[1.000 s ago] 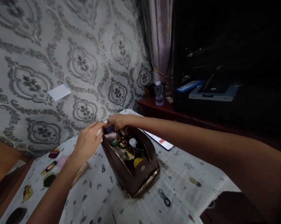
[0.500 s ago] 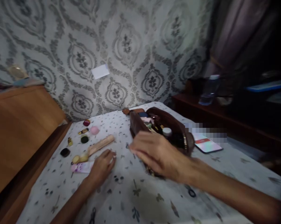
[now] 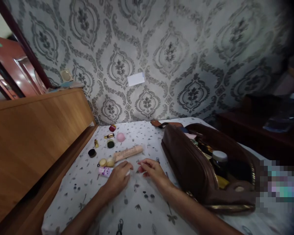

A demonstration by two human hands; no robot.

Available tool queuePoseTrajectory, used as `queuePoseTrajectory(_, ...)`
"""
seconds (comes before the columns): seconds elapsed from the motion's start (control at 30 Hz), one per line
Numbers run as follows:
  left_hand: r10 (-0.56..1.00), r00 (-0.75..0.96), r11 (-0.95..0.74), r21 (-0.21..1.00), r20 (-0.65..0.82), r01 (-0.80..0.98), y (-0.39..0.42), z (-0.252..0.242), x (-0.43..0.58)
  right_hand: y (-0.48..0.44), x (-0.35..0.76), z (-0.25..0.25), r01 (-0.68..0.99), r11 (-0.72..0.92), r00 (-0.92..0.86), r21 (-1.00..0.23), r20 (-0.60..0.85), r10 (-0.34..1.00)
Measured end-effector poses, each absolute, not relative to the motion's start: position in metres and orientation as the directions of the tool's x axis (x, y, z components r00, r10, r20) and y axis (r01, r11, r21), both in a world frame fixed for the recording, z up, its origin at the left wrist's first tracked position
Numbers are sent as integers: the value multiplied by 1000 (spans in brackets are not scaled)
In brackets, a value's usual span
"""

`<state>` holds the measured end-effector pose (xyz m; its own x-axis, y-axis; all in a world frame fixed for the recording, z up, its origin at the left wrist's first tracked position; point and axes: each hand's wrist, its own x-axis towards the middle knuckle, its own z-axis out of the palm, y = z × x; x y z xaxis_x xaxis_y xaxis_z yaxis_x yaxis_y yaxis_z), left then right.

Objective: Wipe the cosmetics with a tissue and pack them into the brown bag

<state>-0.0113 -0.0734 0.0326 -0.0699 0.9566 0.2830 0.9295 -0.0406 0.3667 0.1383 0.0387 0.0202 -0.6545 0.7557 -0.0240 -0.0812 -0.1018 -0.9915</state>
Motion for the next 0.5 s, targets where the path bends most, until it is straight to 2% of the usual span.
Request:
queuePoseTrajectory(0.1, 922, -230, 78, 434, 310, 897, -62, 52, -44, 34, 134, 8, -77, 22, -652, -997, 67, 755)
queuePoseTrajectory(0.23, 836, -441, 280, 438, 327, 854, -30, 77, -113, 27, 141, 1, -4, 183, -721, -983, 130, 681)
queuePoseTrajectory(0.37, 705, -640, 505, 418, 304, 755, 9, 95, -186, 27, 143, -1, 29, 159, -737, -987, 87, 670)
queuePoseTrajectory(0.5, 636, -732, 642, 360, 244, 677, 47, 99, -233, 29, 142, -5, 46, 111, -747, -993, 40, 664)
